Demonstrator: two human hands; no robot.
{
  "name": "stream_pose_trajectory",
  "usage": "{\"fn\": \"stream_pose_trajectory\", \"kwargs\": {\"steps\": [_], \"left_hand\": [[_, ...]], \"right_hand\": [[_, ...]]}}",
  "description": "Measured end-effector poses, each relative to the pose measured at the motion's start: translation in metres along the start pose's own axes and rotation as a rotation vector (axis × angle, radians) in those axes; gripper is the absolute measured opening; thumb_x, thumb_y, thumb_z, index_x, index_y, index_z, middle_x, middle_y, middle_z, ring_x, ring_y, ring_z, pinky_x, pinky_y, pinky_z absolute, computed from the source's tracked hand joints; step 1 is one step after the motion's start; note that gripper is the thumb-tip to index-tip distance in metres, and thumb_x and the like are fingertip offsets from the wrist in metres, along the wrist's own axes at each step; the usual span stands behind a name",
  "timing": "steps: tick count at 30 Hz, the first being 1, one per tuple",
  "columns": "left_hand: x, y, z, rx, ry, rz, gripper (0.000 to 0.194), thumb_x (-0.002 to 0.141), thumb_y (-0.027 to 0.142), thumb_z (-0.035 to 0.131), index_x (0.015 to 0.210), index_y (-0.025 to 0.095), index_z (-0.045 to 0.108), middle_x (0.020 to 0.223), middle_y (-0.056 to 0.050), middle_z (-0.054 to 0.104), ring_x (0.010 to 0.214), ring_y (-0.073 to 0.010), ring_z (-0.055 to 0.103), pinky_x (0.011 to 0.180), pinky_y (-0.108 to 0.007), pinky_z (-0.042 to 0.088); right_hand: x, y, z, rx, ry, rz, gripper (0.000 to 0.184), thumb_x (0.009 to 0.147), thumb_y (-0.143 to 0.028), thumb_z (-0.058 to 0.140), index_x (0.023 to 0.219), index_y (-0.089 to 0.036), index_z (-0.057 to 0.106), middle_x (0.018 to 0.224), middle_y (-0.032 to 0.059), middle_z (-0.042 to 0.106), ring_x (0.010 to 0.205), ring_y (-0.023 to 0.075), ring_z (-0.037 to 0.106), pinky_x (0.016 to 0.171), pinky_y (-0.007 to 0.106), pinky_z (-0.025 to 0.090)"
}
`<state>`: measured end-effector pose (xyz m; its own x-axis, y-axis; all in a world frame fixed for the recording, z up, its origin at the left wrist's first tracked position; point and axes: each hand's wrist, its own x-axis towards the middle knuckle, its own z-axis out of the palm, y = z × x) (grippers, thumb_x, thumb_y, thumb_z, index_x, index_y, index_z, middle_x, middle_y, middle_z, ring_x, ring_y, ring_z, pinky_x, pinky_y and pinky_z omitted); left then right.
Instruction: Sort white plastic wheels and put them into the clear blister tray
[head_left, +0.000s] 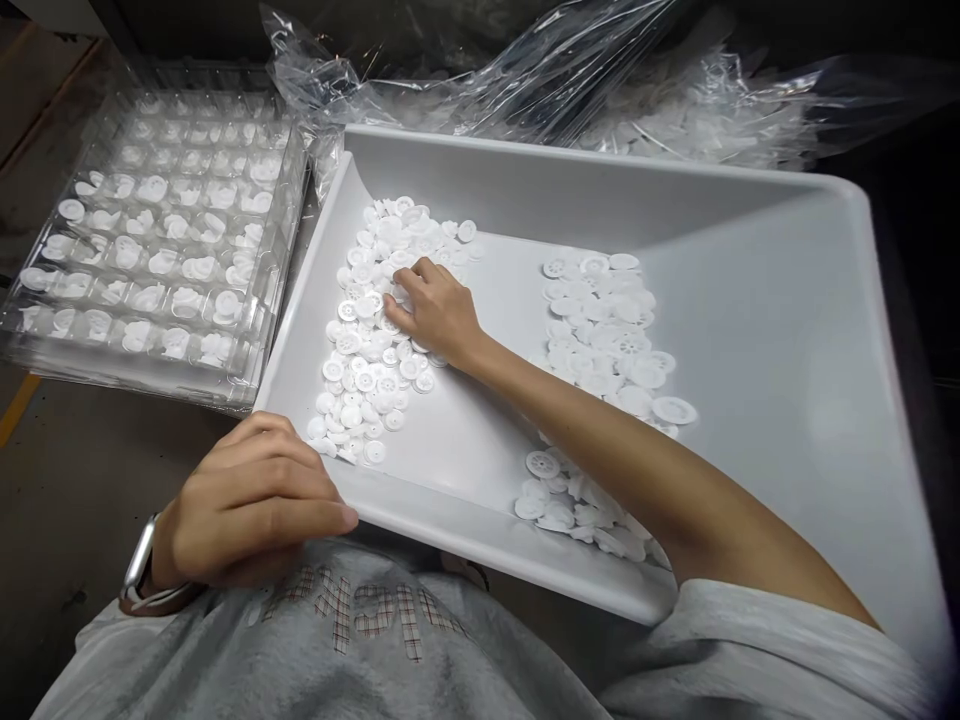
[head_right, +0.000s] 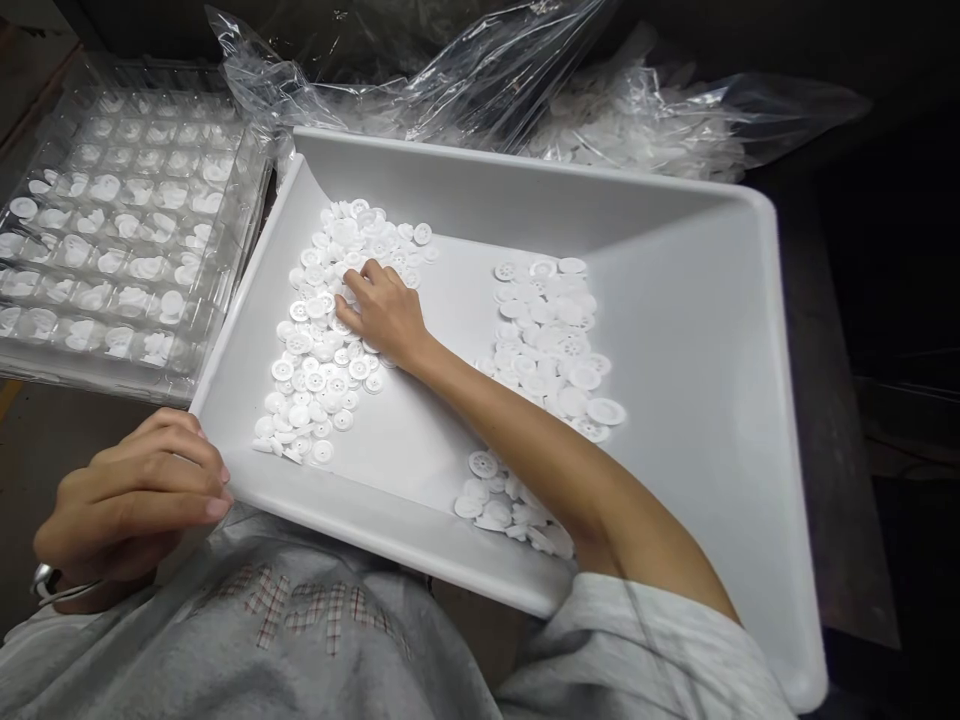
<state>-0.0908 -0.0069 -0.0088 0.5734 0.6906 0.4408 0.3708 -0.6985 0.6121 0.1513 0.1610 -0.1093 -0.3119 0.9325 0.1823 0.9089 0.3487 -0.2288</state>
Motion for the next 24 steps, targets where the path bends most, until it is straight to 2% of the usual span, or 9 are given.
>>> {"fn": "stream_pose_trajectory", "kwargs": {"steps": [4,8,13,19,24], "left_hand": [[0.005,0.004,0.009,-0.068,0.065,0.043,0.029,0.09,0.02,0.053,0.115,0.03,0.065,0.069,0.0,0.07,0.072,-0.0155,0.068,0.074,-0.035,0.055],[0.012,0.005,0.013,-0.103,0.073,0.083,0.024,0.088,0.013,0.054,0.107,0.022,0.066,0.071,-0.001,0.069,0.076,-0.0131,0.066,0.076,-0.031,0.052],[0.021,0.005,0.016,-0.165,0.055,0.167,0.019,0.086,0.008,0.057,0.102,0.012,0.066,0.076,-0.004,0.069,0.078,-0.0128,0.064,0.076,-0.031,0.048],[0.025,0.003,0.021,-0.188,0.008,0.2,0.023,0.082,0.007,0.06,0.104,0.011,0.065,0.078,-0.003,0.07,0.077,-0.0127,0.064,0.075,-0.03,0.047],[0.023,0.0,0.022,-0.205,-0.009,0.191,0.024,0.082,0.007,0.06,0.105,0.012,0.066,0.078,-0.003,0.071,0.077,-0.0126,0.065,0.073,-0.03,0.048]], "right_hand": [[-0.001,-0.002,0.001,0.009,-0.009,-0.001,0.034,0.096,-0.04,0.059,0.12,-0.016,0.059,0.119,0.0085,0.06,0.103,0.0195,0.061,0.087,0.04,0.056],[-0.001,0.001,0.007,0.045,-0.008,-0.033,0.035,0.095,-0.04,0.059,0.121,-0.016,0.058,0.119,0.0085,0.06,0.103,0.0201,0.061,0.087,0.041,0.056],[0.001,0.008,0.019,0.123,-0.018,-0.1,0.035,0.096,-0.041,0.059,0.12,-0.016,0.058,0.118,0.0083,0.061,0.1,0.019,0.062,0.086,0.04,0.056],[0.002,0.018,0.032,0.271,0.044,-0.161,0.035,0.096,-0.041,0.059,0.121,-0.016,0.058,0.119,0.0085,0.061,0.101,0.0191,0.062,0.087,0.04,0.056],[0.003,0.022,0.039,0.43,0.15,-0.175,0.034,0.096,-0.041,0.058,0.12,-0.017,0.059,0.118,0.0082,0.061,0.1,0.0186,0.062,0.086,0.039,0.056]]}}
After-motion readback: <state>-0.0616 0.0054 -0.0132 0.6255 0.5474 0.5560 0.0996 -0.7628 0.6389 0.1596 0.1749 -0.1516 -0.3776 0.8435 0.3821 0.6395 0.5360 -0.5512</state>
